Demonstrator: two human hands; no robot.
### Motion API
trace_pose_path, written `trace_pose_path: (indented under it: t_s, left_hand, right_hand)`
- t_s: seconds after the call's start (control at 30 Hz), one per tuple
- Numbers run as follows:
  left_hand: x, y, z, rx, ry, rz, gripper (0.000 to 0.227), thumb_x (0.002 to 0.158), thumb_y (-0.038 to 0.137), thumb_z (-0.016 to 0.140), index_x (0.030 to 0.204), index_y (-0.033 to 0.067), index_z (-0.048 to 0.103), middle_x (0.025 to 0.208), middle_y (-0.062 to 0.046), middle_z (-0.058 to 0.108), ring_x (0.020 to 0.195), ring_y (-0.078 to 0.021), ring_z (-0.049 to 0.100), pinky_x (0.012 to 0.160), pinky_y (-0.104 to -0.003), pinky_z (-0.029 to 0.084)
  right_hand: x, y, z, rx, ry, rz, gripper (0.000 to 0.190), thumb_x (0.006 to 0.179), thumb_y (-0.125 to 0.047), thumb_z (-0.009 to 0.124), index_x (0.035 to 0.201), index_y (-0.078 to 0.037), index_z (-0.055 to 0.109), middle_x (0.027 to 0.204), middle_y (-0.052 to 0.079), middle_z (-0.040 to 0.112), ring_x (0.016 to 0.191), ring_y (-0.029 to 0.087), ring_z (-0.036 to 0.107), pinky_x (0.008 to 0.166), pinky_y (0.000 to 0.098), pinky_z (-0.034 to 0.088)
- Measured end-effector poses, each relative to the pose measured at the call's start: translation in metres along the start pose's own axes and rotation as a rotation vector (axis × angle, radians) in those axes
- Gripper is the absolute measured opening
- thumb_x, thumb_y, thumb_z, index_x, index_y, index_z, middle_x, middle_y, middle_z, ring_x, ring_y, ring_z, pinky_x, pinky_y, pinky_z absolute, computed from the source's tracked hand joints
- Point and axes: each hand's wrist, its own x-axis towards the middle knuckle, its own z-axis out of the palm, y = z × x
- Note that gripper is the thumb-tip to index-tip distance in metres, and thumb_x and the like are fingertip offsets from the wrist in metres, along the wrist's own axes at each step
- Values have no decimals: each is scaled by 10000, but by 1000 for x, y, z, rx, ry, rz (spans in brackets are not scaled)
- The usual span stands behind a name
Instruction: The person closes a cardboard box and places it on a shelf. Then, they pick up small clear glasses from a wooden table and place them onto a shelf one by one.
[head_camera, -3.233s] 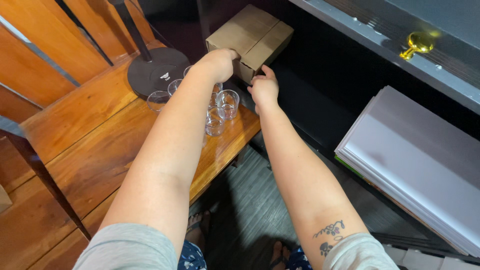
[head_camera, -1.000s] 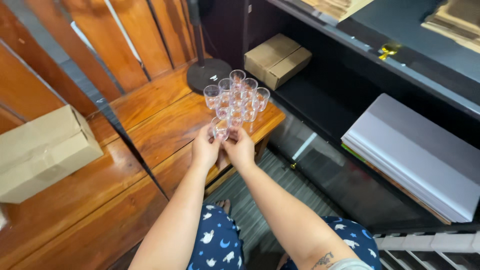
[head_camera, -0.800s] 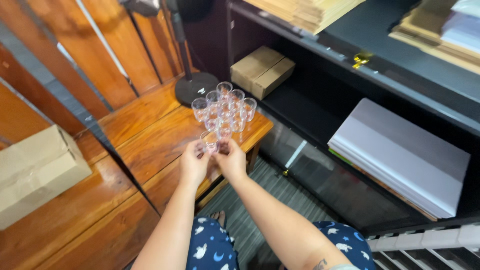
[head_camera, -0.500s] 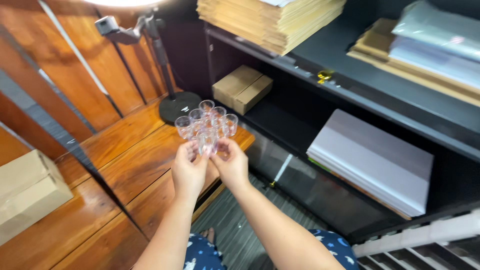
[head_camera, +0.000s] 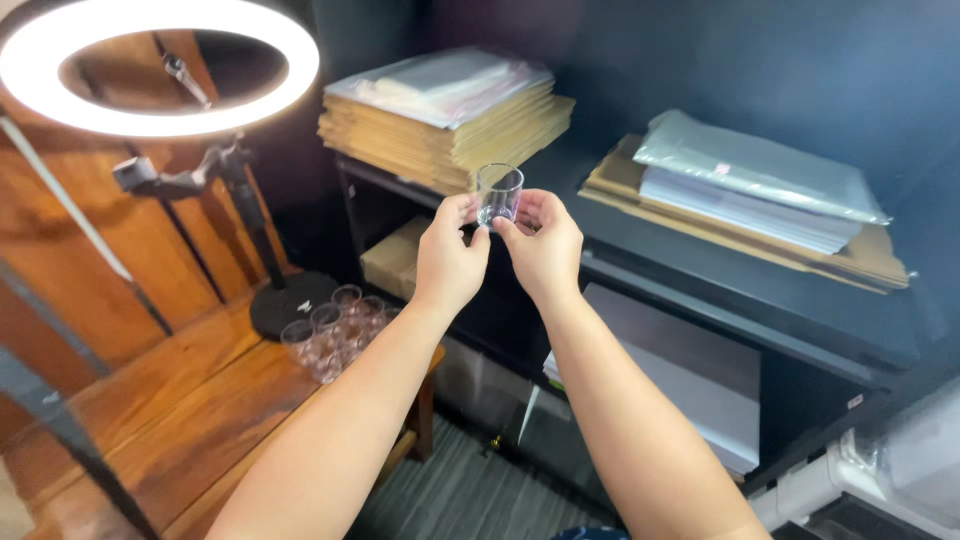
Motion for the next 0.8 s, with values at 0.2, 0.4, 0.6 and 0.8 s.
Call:
trace_pose_path:
  t_s: [0.2,0.4,0.6,0.8]
  left_hand:
    - [58,-1,45,0,-98,-40,466,878,100,718,1326,56,596,1344,-190,683,1239,-251,673,1046,-348,570]
    - [86,-20,68,119,-168,-122,452,878,144,710,1316,127,600,1377,-95,672,1245,-160,660,1072,-319,554]
    - [78,1,62,350,-257,-118,421,941,261,656,1319,103,560,1274,-117,708,1259,-245,655,1080,-397,545]
    - [69,-7,65,430,-301,-83,408,954,285,639,1328,140,571,1275,-106,688,1276,-267,640,1095,-412,521]
  right_hand:
    - [63,6,-10,-217,-44,63,464,796,-108,886,1215,-57,692,1104,117,778,1031,159,758,872,233,647]
    - [107,40,-3,-503,-56,98,446,801,-262,890,1197,-172,705,1031,-23,796,956,61,758,837,241,637]
    - [102,37,0,-565,-59,88,402,825,-188,869,1179,-89,707,1033,36,790,1085,214,739,926,378,624]
    - [98,48,-2,-613,-47,82,193,831,-202,851,996,-186,752,963,-6,784,1050,220,745,897,367,625]
